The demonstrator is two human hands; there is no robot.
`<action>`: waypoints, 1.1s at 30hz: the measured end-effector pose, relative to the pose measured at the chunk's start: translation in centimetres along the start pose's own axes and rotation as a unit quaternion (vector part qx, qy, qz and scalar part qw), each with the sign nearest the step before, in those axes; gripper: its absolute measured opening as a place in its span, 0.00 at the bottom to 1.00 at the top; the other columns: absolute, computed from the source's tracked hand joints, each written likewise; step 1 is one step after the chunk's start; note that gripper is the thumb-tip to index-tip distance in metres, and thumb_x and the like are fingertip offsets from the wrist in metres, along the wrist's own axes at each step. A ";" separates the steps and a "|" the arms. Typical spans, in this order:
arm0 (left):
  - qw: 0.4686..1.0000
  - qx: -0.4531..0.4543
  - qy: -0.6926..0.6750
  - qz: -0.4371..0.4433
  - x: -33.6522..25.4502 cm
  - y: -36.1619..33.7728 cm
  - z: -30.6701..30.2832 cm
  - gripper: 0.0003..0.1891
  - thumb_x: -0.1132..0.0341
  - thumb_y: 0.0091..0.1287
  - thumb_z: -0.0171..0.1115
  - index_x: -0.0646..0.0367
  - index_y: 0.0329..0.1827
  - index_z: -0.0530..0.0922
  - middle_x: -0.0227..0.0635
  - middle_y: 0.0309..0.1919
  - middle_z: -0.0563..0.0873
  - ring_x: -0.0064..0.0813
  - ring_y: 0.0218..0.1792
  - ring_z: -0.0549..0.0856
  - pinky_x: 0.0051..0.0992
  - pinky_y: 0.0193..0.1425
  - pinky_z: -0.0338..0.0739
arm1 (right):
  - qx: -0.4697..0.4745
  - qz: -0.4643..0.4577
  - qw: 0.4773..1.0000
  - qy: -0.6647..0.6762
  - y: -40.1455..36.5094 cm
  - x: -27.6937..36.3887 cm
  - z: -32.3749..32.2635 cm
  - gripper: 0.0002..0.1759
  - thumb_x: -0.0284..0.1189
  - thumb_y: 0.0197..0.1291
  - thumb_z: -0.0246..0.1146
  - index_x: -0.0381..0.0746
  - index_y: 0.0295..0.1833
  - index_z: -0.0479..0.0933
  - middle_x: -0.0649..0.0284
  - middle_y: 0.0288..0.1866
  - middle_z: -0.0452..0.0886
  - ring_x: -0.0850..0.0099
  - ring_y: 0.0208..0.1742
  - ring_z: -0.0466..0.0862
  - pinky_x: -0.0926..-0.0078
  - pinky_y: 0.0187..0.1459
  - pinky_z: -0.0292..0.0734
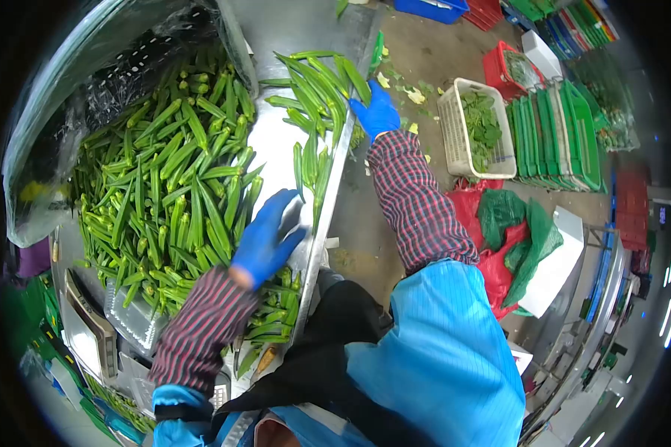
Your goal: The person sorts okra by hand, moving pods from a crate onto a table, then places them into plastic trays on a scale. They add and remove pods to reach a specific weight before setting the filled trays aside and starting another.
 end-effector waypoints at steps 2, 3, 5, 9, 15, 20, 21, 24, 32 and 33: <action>0.994 -0.080 0.056 -0.044 3.8 4.7 4.7 0.38 0.56 0.59 0.64 0.58 0.69 0.58 0.55 0.64 0.66 0.52 0.65 0.66 0.43 0.65 0.64 | 0.072 0.074 0.995 0.002 1.4 -0.2 1.4 0.34 0.41 0.51 0.65 0.44 0.65 0.67 0.49 0.55 0.77 0.53 0.54 0.78 0.59 0.55 0.73; 0.987 -0.074 0.084 -0.118 3.9 6.8 5.3 0.40 0.56 0.57 0.65 0.58 0.70 0.57 0.55 0.62 0.67 0.52 0.62 0.68 0.43 0.63 0.67 | 0.076 0.068 0.995 0.000 2.1 -0.1 1.9 0.34 0.41 0.51 0.65 0.44 0.65 0.67 0.49 0.55 0.77 0.53 0.54 0.78 0.59 0.55 0.73; 0.972 -0.065 0.103 -0.199 3.9 9.6 5.7 0.42 0.55 0.56 0.66 0.57 0.70 0.55 0.54 0.60 0.69 0.52 0.59 0.71 0.44 0.60 0.69 | 0.017 0.069 0.997 -0.036 2.8 -0.1 2.5 0.33 0.40 0.51 0.64 0.46 0.65 0.67 0.50 0.55 0.78 0.52 0.52 0.79 0.59 0.54 0.74; 0.955 -0.018 0.174 -0.240 4.9 11.0 6.0 0.42 0.60 0.51 0.68 0.57 0.69 0.57 0.45 0.49 0.74 0.45 0.48 0.77 0.40 0.50 0.75 | -0.012 -0.054 0.995 0.078 3.3 2.5 2.1 0.35 0.43 0.49 0.66 0.45 0.64 0.69 0.46 0.60 0.73 0.51 0.58 0.75 0.58 0.56 0.71; 0.928 0.003 0.330 -0.172 7.4 6.5 4.9 0.38 0.67 0.49 0.66 0.62 0.65 0.62 0.45 0.47 0.75 0.43 0.49 0.77 0.38 0.49 0.75 | 0.075 -0.201 0.971 -0.101 1.6 2.8 4.7 0.35 0.47 0.49 0.65 0.55 0.65 0.68 0.45 0.68 0.63 0.47 0.62 0.71 0.57 0.62 0.67; 0.933 0.049 0.303 -0.189 6.6 4.2 3.8 0.37 0.70 0.45 0.67 0.60 0.63 0.65 0.45 0.44 0.76 0.44 0.47 0.78 0.36 0.49 0.75 | 0.138 -0.132 0.981 -0.038 7.1 1.5 4.4 0.31 0.49 0.50 0.64 0.62 0.63 0.71 0.46 0.70 0.60 0.51 0.65 0.69 0.59 0.64 0.64; 0.942 0.059 0.268 -0.191 6.4 4.1 3.4 0.35 0.70 0.44 0.67 0.59 0.61 0.67 0.45 0.42 0.76 0.44 0.46 0.78 0.36 0.48 0.75 | 0.089 -0.155 0.984 -0.028 7.0 1.9 3.8 0.30 0.46 0.49 0.65 0.57 0.61 0.73 0.48 0.66 0.65 0.52 0.62 0.71 0.59 0.62 0.66; 0.979 -0.025 0.108 -0.170 8.0 2.9 3.2 0.30 0.73 0.44 0.66 0.61 0.55 0.72 0.48 0.42 0.78 0.47 0.46 0.79 0.35 0.51 0.74 | 0.021 -0.199 0.980 0.023 4.8 4.9 1.7 0.24 0.36 0.45 0.69 0.45 0.52 0.78 0.58 0.46 0.78 0.59 0.50 0.78 0.60 0.55 0.70; 0.863 -0.042 -0.422 -0.275 10.3 1.9 2.1 0.28 0.82 0.56 0.62 0.61 0.62 0.68 0.34 0.48 0.81 0.25 0.45 0.81 0.23 0.49 0.76 | 0.312 0.056 0.908 0.275 3.7 5.4 3.8 0.27 0.30 0.56 0.65 0.38 0.62 0.70 0.59 0.48 0.80 0.71 0.45 0.82 0.71 0.44 0.79; 0.797 -0.032 -0.517 -0.311 9.2 2.1 1.1 0.28 0.79 0.58 0.62 0.62 0.63 0.67 0.35 0.47 0.81 0.26 0.45 0.81 0.24 0.51 0.76 | 0.313 0.055 0.908 0.271 3.3 6.6 2.4 0.27 0.30 0.56 0.65 0.38 0.62 0.70 0.59 0.48 0.80 0.71 0.45 0.82 0.71 0.44 0.79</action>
Point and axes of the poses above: each hand's wrist, its own y-axis towards the middle knuckle, its own z-axis out of the palm, x = y × z, the point moved 1 cm from there along y, towards the middle knuckle
